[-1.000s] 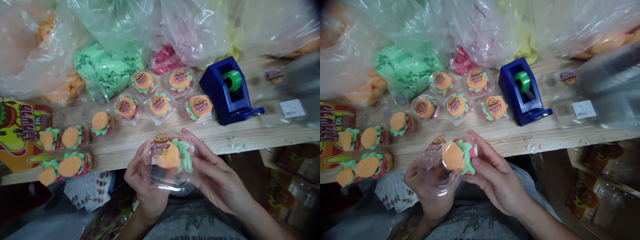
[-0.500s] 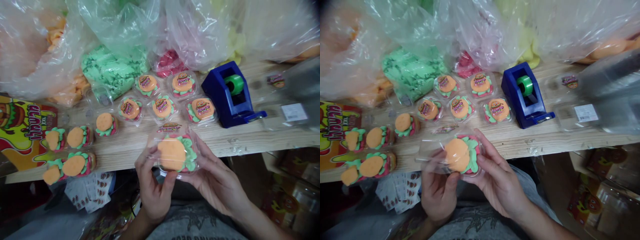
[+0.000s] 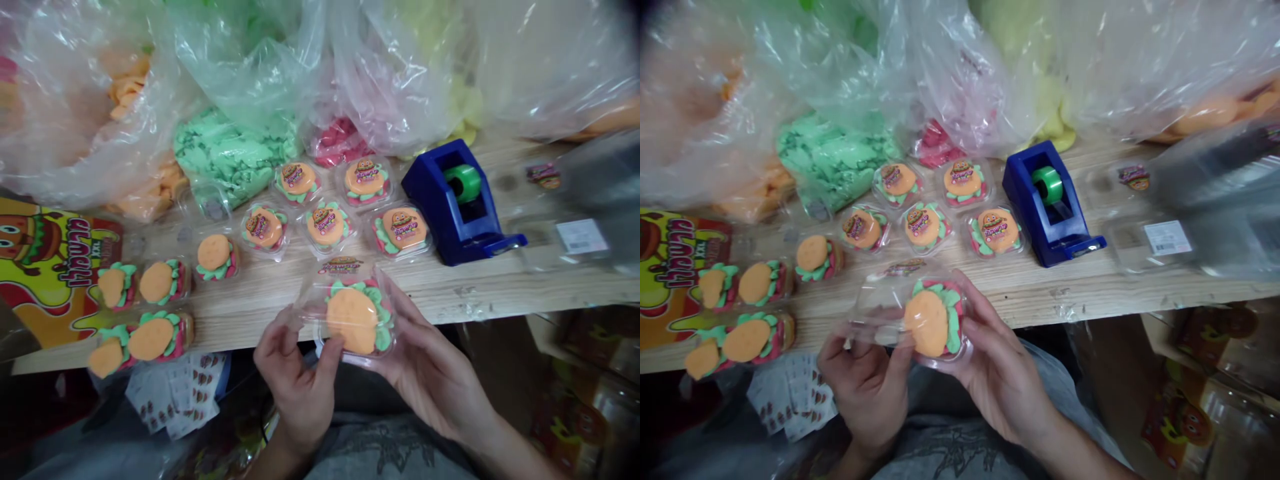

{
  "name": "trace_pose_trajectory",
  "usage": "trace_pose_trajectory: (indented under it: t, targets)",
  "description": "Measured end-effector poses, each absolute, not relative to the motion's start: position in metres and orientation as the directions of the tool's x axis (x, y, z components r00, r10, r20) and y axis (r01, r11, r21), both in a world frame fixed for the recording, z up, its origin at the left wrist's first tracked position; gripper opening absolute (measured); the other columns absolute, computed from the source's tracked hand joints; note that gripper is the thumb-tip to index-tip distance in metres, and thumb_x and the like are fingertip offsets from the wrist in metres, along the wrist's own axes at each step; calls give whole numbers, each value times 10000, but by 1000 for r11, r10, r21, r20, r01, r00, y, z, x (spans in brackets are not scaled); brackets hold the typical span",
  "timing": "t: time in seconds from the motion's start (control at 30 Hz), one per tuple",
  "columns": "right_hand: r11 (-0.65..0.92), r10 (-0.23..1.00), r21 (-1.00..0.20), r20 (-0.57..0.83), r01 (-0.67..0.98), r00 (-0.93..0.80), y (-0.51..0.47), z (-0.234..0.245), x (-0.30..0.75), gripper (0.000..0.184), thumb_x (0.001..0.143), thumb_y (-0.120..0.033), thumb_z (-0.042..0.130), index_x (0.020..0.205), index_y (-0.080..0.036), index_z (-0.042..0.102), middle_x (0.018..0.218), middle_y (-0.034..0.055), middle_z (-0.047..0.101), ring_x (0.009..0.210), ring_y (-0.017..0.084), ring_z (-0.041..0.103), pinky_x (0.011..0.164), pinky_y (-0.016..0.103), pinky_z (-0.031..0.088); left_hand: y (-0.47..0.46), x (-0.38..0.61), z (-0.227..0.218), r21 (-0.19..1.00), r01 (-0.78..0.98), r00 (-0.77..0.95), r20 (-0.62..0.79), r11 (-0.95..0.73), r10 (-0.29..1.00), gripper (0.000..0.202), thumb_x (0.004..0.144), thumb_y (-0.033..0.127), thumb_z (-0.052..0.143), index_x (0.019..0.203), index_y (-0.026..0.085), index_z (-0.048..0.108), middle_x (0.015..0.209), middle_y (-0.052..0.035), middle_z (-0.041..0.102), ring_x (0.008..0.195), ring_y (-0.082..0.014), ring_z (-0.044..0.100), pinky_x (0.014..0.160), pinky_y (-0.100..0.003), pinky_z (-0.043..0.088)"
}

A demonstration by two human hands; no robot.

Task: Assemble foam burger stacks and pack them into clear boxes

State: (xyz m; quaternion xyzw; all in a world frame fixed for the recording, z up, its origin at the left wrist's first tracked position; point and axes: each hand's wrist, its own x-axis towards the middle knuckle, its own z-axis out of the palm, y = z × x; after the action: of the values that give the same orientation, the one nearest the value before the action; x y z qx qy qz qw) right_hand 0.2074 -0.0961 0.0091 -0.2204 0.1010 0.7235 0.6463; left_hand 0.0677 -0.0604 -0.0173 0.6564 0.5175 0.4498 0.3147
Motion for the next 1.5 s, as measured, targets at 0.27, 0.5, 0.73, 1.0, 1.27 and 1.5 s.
trace_pose_trajectory:
  t: [0.27, 0.5, 0.73, 1.0, 1.27, 1.5]
  targets:
    - [-181, 882, -164, -462, -970, -87, -93, 12, 207, 391, 896, -518, 421, 1157, -271, 576, 1291, 49, 558, 1162, 228, 535, 882, 424, 491, -47, 44, -17, 764, 391, 375, 377, -513, 847, 651, 698, 24, 671, 1245, 297, 446, 1027, -13, 624, 1010, -177, 577, 1015, -452, 389]
    - [-226, 880, -215, -463, -950, -105, -95, 16, 206, 451, 841, -565, 483, 1205, -304, 535, 1387, 54, 456, 1237, 267, 462, 971, 503, 398, -47, 32, -12, 509, 472, 496, 522, -720, 694, 303, 709, 18, 636, 946, 205, 606, 1031, -59, 559, 1063, -207, 539, 877, -384, 513]
    - [-227, 855, -229, -512, -946, -81, -96, 18, 207, 354, 884, -404, 510, 1223, -309, 539, 1338, 43, 512, 1219, 231, 479, 967, 447, 421, -57, 40, -14, 427, 455, 544, 561, -781, 624, 205, 715, -36, 601, 762, 163, 591, 993, -54, 511, 1033, -188, 537, 839, -343, 551]
    - [-192, 861, -286, -509, -939, -21, -95, 16, 205, 294, 898, -338, 515, 1184, -328, 586, 1266, 14, 589, 1168, 190, 527, 1010, 425, 373, -55, 35, -21, 376, 470, 594, 535, -799, 601, 216, 721, -5, 603, 803, 190, 647, 1010, -75, 522, 1025, -213, 534, 815, -337, 534]
    - [-200, 873, -272, -486, -941, -45, -96, 17, 204, 299, 918, -331, 476, 1194, -328, 591, 1283, -8, 586, 1200, 167, 503, 1021, 376, 366, -57, 30, -24, 633, 384, 450, 508, -673, 735, 413, 754, 94, 625, 1133, 235, 540, 1057, -63, 553, 936, -174, 587, 746, -290, 554]
    - [-206, 899, -194, -425, -959, -107, -95, 14, 204, 347, 882, -228, 515, 1210, -320, 579, 1228, -10, 629, 1128, 168, 568, 1001, 393, 391, -59, 27, -22, 591, 439, 444, 513, -677, 735, 562, 795, 196, 627, 1320, 275, 440, 1048, -70, 531, 902, -172, 573, 697, -261, 540]
